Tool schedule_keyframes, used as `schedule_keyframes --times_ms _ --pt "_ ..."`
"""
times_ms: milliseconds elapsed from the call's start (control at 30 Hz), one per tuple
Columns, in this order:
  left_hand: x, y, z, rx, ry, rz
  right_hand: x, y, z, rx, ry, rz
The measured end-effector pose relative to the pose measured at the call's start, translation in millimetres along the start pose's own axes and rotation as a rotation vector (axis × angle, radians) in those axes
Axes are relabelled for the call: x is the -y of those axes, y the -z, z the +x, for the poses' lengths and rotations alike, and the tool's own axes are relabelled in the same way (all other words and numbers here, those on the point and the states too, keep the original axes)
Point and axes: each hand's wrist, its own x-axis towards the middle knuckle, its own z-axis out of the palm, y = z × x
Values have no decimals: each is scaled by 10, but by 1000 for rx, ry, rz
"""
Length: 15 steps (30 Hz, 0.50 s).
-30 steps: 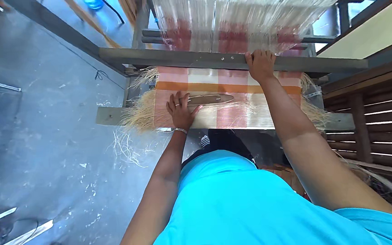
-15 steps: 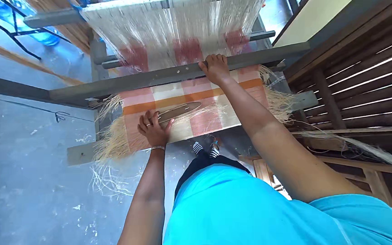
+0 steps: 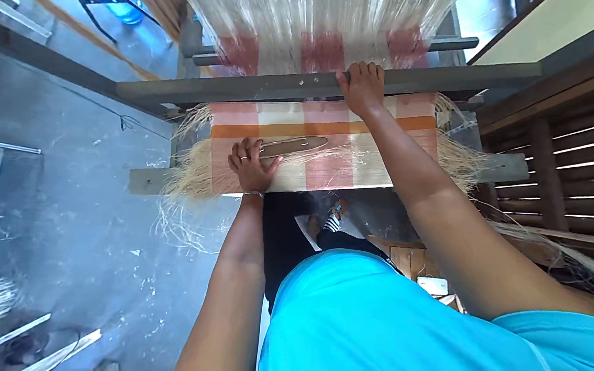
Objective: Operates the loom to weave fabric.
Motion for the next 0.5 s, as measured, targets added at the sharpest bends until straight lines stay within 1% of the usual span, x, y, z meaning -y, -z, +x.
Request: schedule_keyframes --times_ms 267,500 --pt "44 -48 24 -29 -32 26 -7 -65 10 -47 -15 18" --pt "4 35 33 -37 -47 -29 -25 -217 46 -242 8 -4"
